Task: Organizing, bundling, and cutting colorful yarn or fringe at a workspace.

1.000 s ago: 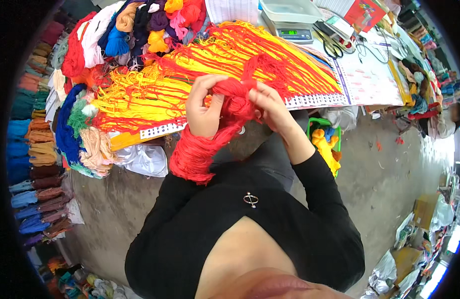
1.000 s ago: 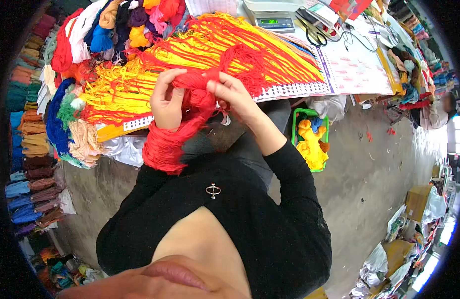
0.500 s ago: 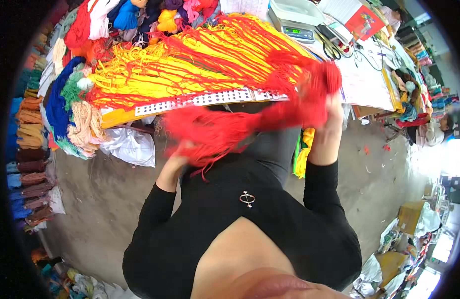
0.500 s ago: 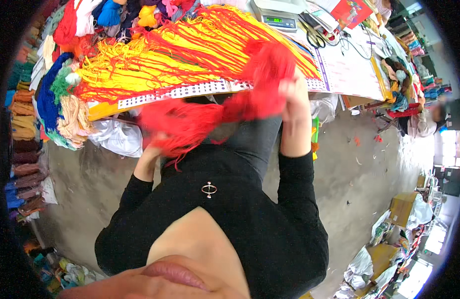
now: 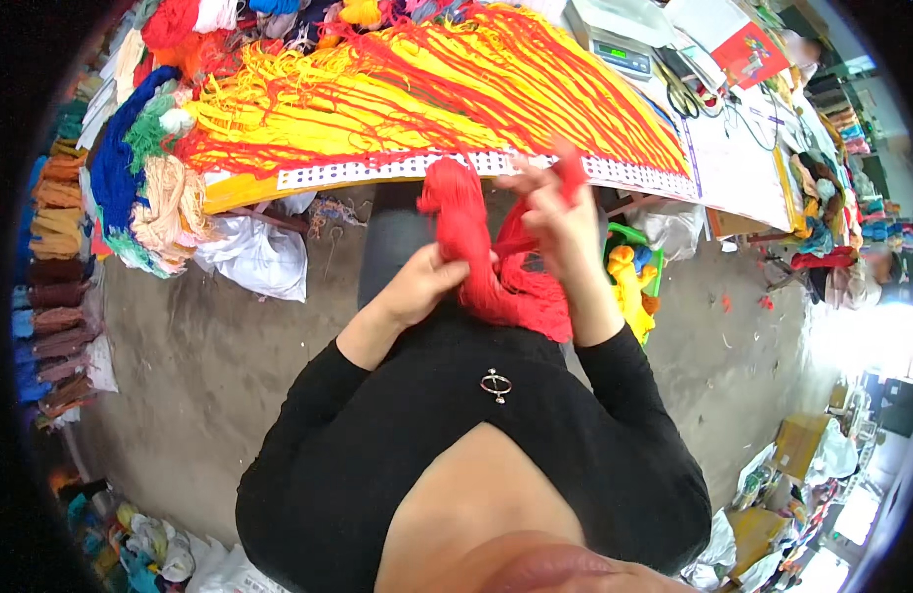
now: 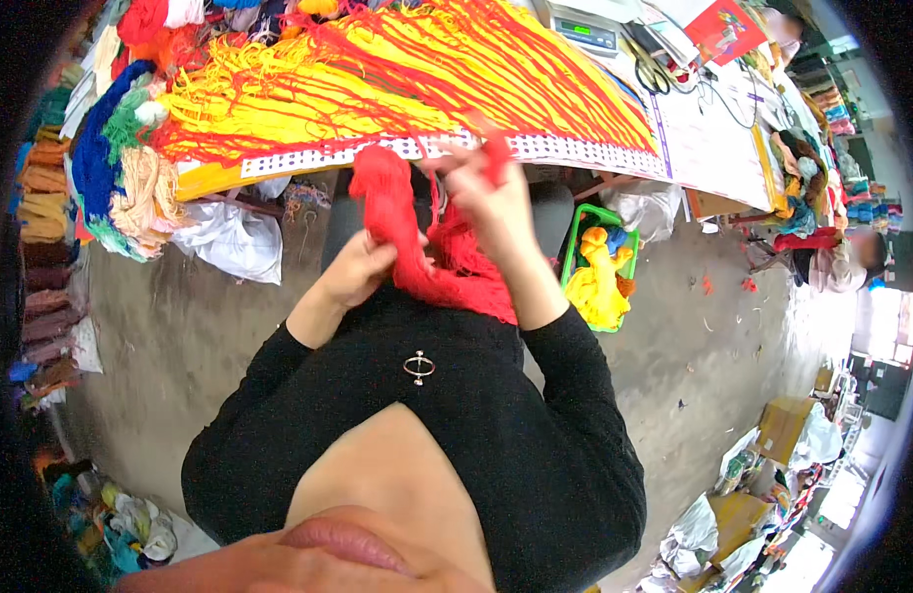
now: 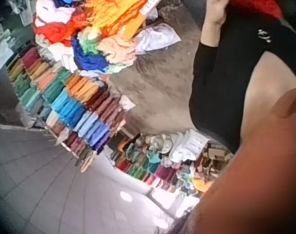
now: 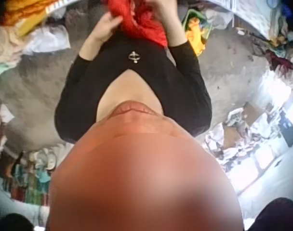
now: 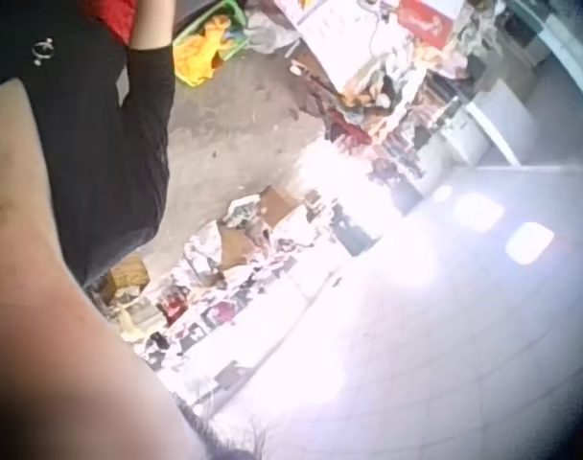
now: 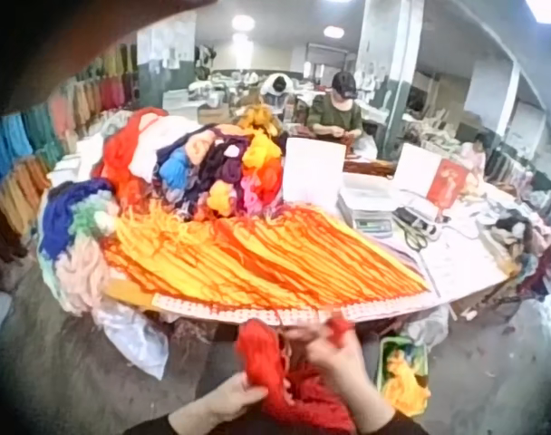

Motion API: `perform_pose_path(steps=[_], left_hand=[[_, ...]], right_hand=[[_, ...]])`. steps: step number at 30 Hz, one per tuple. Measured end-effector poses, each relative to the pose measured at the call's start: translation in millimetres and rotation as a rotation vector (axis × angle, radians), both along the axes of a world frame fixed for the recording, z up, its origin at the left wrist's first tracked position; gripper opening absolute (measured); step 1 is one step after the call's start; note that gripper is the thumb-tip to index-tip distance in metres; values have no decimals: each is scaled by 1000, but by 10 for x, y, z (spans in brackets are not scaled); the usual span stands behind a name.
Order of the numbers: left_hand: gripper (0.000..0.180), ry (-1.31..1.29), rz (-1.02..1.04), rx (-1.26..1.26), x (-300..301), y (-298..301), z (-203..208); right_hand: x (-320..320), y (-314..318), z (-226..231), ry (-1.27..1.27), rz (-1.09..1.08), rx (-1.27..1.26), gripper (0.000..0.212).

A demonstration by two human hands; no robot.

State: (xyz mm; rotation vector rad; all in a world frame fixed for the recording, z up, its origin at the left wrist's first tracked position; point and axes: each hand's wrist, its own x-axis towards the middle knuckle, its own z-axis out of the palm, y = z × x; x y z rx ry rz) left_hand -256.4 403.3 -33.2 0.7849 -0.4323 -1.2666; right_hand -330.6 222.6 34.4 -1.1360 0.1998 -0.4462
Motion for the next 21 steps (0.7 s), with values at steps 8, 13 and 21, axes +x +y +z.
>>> perform_pose_path(steps=[8,13,21], left_hand=[[26,-286,329,145,155,-105,-38],[18,-846,239,330,315,-75,-37],[41,-798,306,241,428,-125,262]], right_hand=[[13,27,-309,129,154,-500,49],[182,60,-417,88,81,-783,41],[78,153,-501,143,215,-322,30]])
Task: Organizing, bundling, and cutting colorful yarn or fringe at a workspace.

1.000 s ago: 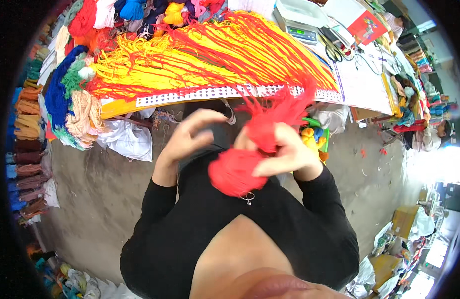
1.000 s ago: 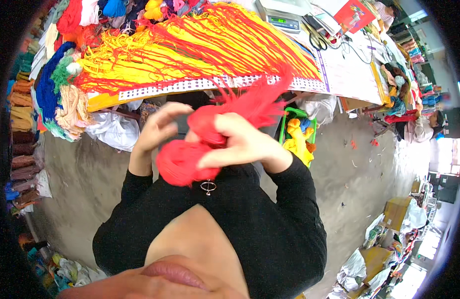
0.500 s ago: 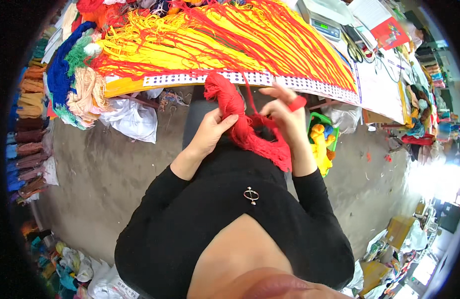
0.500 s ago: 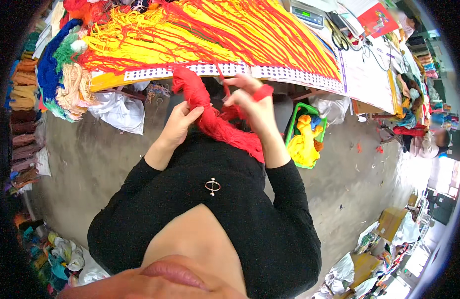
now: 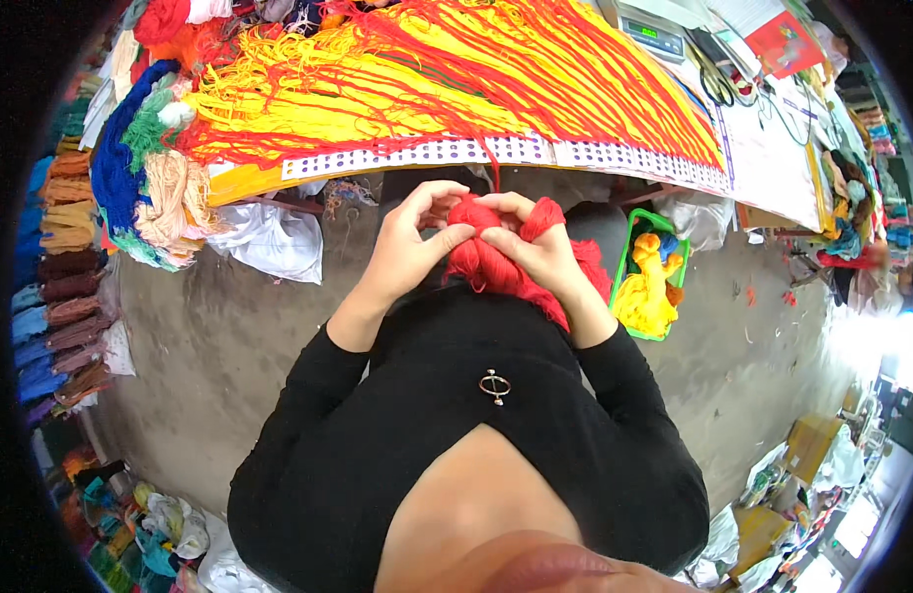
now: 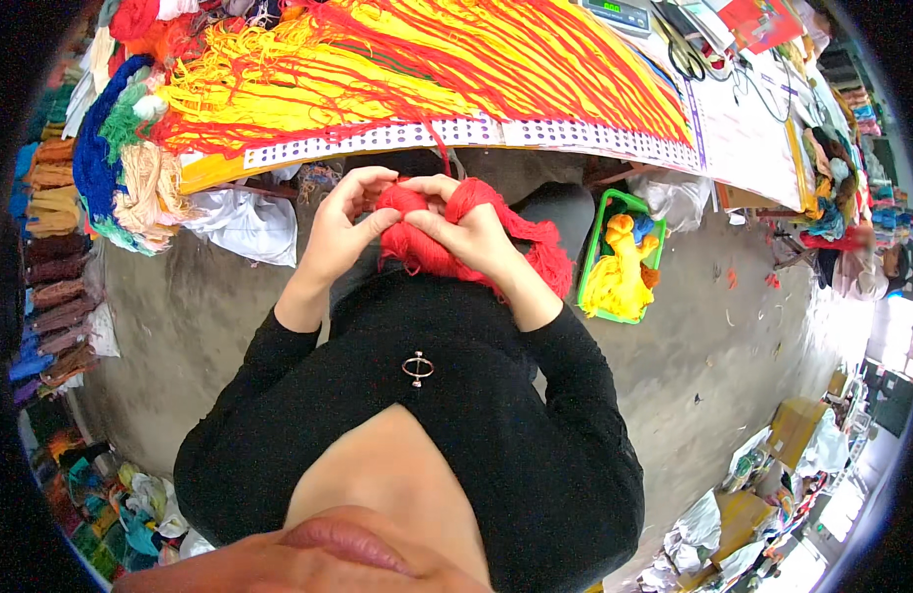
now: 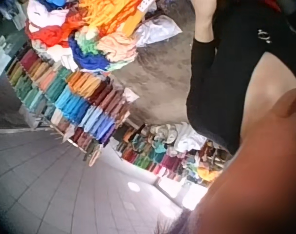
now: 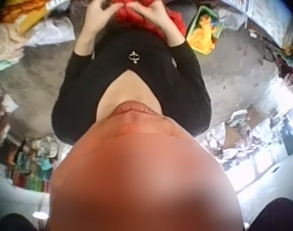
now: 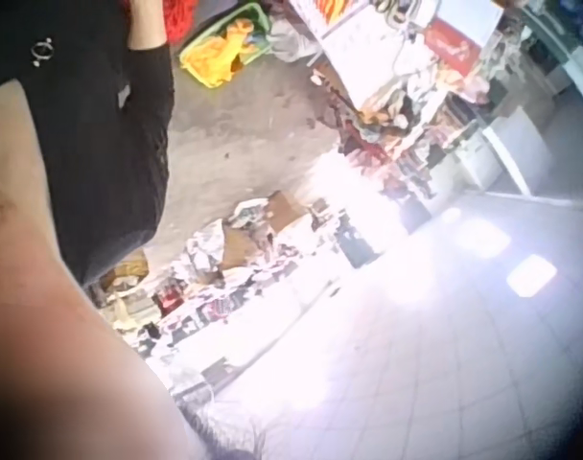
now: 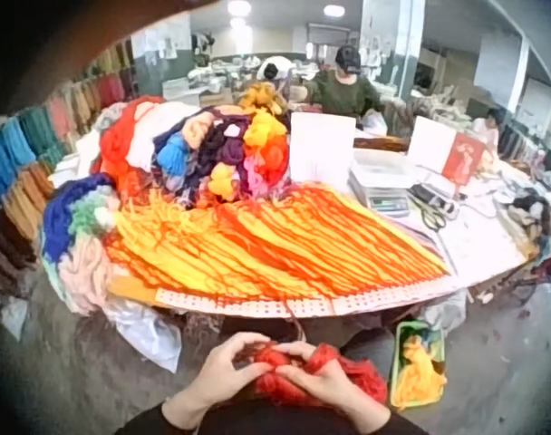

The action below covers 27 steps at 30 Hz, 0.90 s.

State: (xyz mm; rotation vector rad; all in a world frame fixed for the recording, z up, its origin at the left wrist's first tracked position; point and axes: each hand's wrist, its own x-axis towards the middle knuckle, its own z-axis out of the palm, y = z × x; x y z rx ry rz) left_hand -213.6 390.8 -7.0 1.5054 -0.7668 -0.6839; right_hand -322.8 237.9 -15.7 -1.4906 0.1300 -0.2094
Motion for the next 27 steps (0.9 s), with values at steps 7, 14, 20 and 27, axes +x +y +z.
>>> perform_pose_path(steps=[7,14,20,27], left_hand=[[28,244,70,-144,-63,40,-93],[27,604,344,-435,-22,-27,-279],[33,439,73,-283,-53,-123,-155],[29,248,-34,-178,71,-189,-151]], right_hand=[[-10,33,-163,-74,-81,-376,24],[113,121,-98,-561,-294,-320,20],[148,-86,255,147,91,550,17],[164,-244,171,183,105,63,18]])
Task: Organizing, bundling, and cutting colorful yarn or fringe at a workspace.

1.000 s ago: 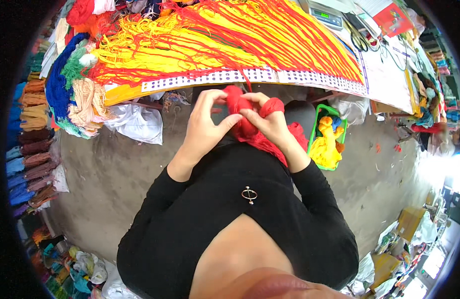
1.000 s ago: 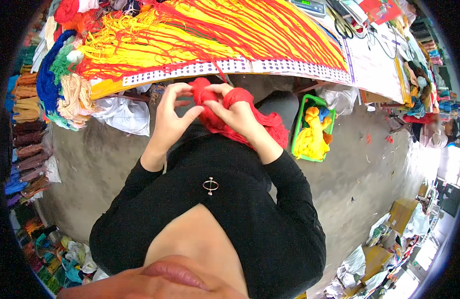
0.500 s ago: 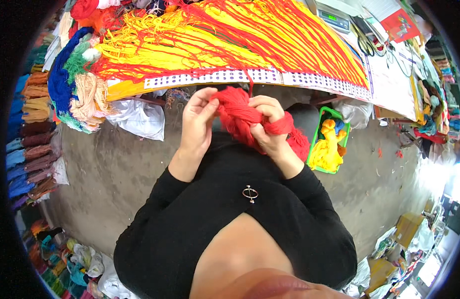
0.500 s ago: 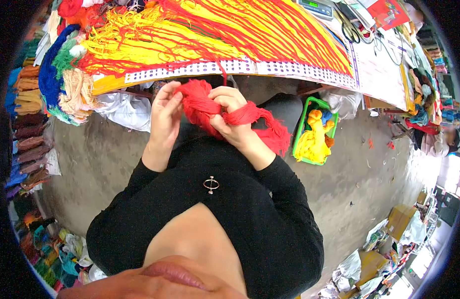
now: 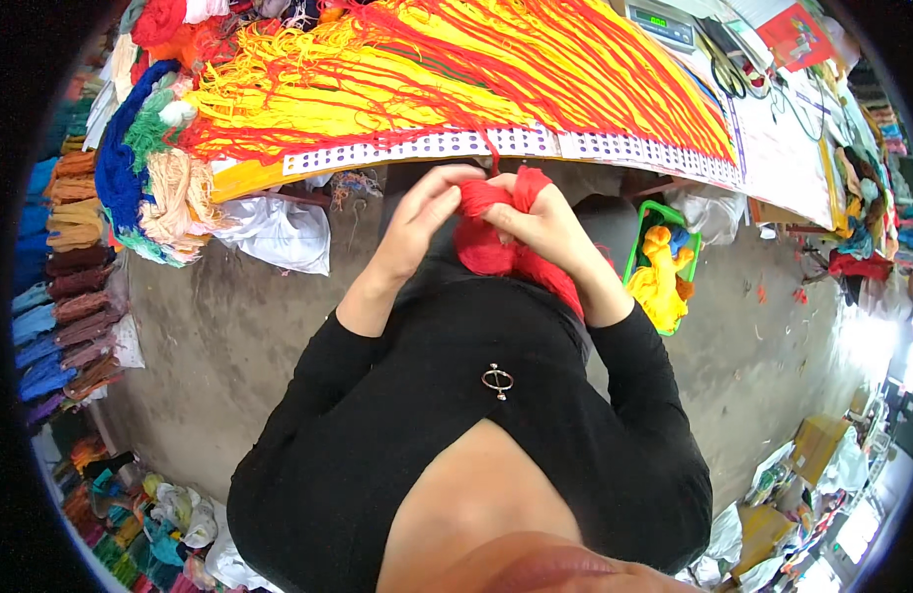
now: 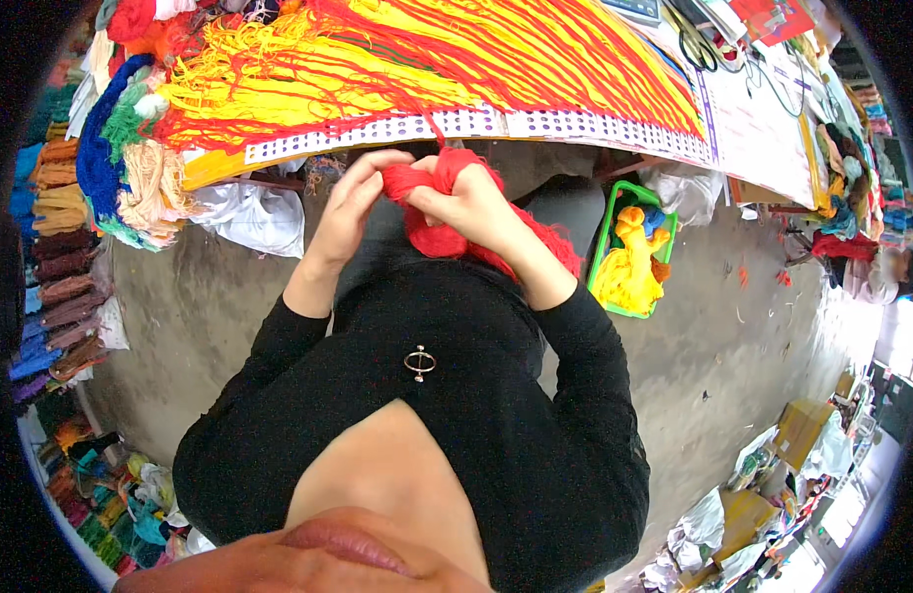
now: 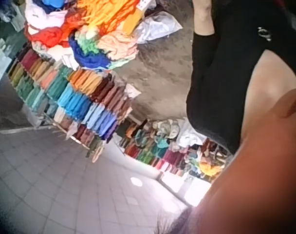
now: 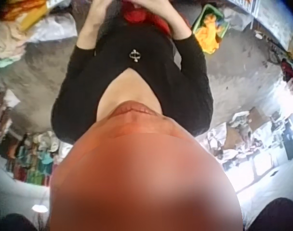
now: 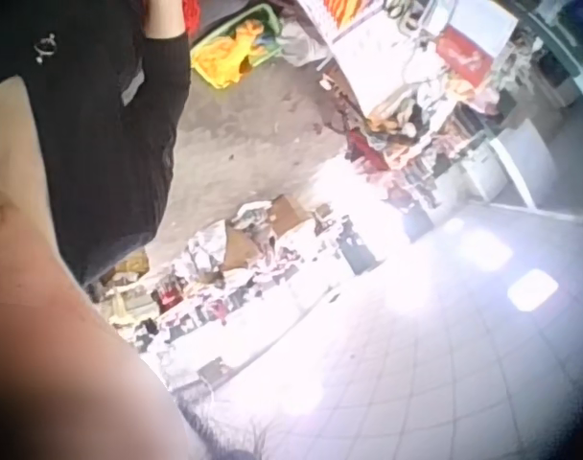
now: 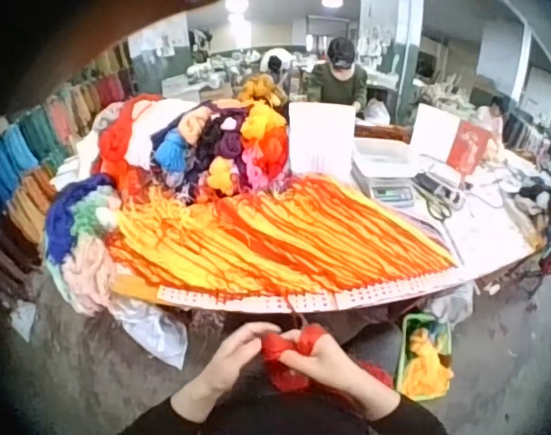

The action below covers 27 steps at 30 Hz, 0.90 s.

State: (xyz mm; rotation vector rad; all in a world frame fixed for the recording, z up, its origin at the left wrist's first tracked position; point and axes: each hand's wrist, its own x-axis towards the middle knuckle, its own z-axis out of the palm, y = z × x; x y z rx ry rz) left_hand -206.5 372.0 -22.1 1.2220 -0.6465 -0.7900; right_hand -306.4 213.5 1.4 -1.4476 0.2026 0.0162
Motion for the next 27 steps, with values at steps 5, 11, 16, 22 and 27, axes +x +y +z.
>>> perform_pose_path(steps=[5,11,16,22,27], left_hand=[[34,218,-507,231,71,79,-65],[62,862,-501,-203,-65,-45,-246],[68,716,-524,56,-203,-108,-405],[43,454,-200,-116,-308,-122,-141],[40,876,-213,-417,193,552,-59]], right_hand=[[-45,-196,-52,-8,116,-103,26],[-254,-593,-404,319,-50,-384,22],[-304,-103,141,232,63,81,22],[-463,138,-209,42,140,-29,26],[-669,-264,-575,121,390,-613,31]])
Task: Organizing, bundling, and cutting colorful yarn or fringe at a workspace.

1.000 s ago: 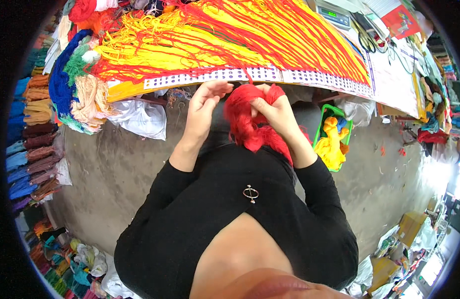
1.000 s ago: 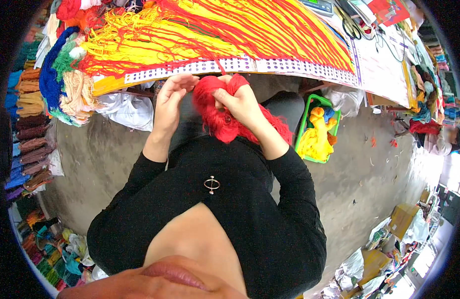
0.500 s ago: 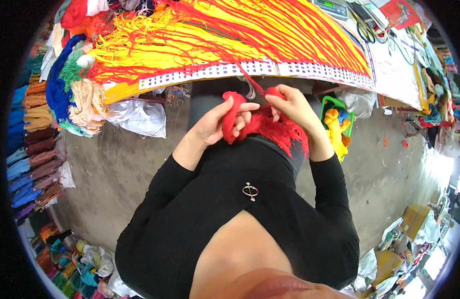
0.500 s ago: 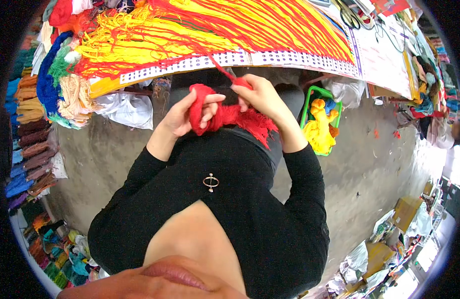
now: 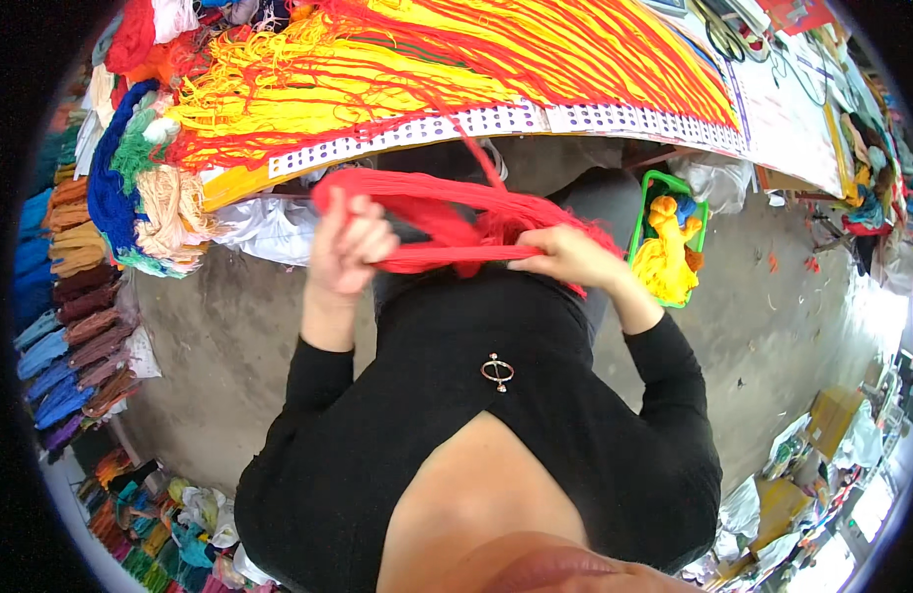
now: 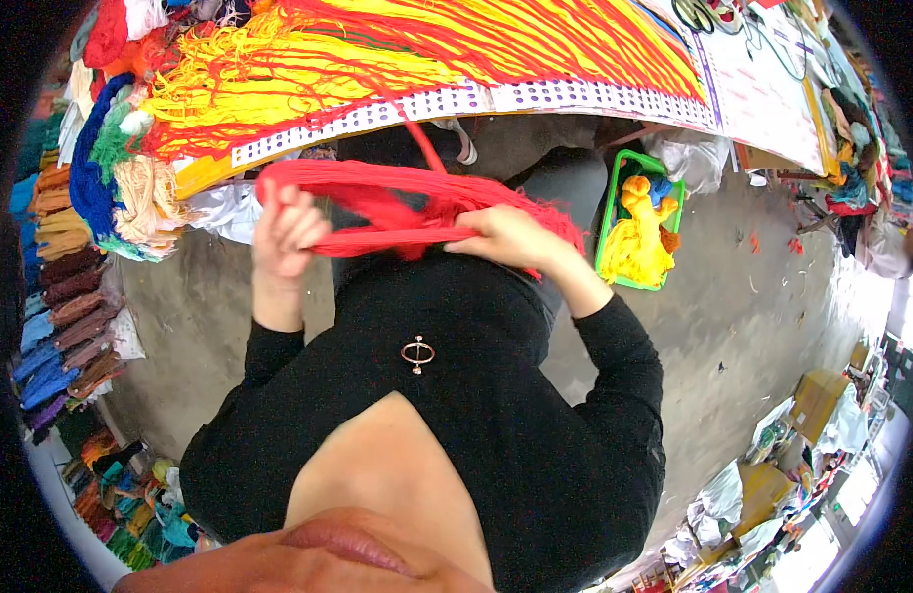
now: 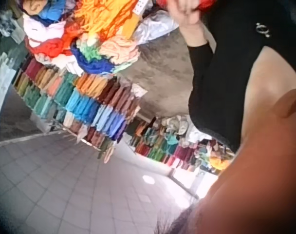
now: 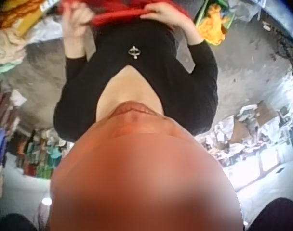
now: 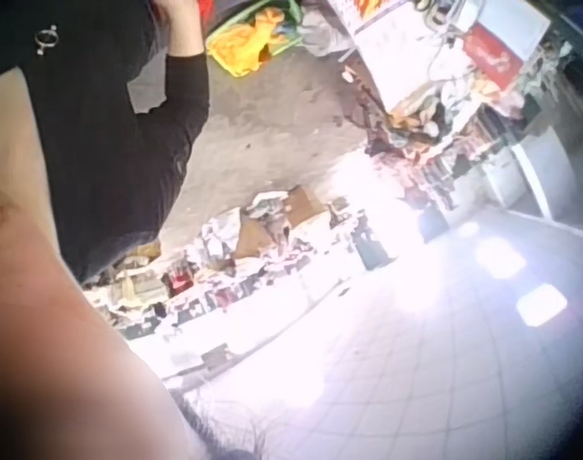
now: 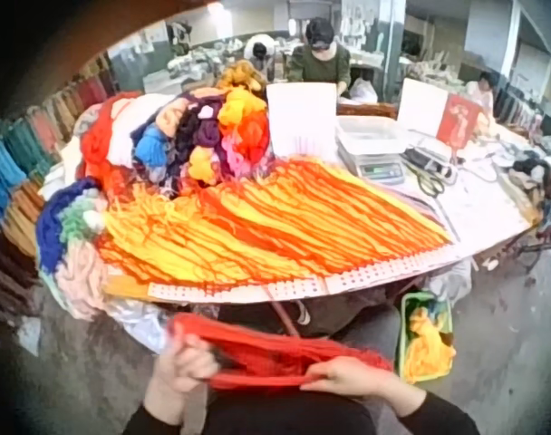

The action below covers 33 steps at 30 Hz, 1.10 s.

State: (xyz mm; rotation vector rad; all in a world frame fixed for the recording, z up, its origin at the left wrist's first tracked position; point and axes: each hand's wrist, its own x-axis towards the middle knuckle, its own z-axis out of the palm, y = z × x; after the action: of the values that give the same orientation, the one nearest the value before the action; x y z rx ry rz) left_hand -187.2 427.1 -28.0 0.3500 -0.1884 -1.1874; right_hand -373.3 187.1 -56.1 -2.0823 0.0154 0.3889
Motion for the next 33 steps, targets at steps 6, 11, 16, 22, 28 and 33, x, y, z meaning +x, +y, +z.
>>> perform_pose_path(steps=[6,11,16,22,28,33], left_hand=[[33,140,347,74,484,876,-89],[30,180,492,-11,604,1141,-281],[37,158,720,-58,654,1173,-272],[43,213,693,-171,832,1454,-197],[45,250,640,-184,784,1455,-11],[46,184,535,-411,431,971,306]], right_hand=[[-238,-520,-465,11,-114,-484,24],[-148,-588,-615,-25,-144,-656,16],[11,-556,-858,-105,-260,-484,17],[45,-548,-1321,-193,-303,-513,29],[148,-441,-1253,10,-314,-542,32],[590,152,-581,-439,-289,1,33]])
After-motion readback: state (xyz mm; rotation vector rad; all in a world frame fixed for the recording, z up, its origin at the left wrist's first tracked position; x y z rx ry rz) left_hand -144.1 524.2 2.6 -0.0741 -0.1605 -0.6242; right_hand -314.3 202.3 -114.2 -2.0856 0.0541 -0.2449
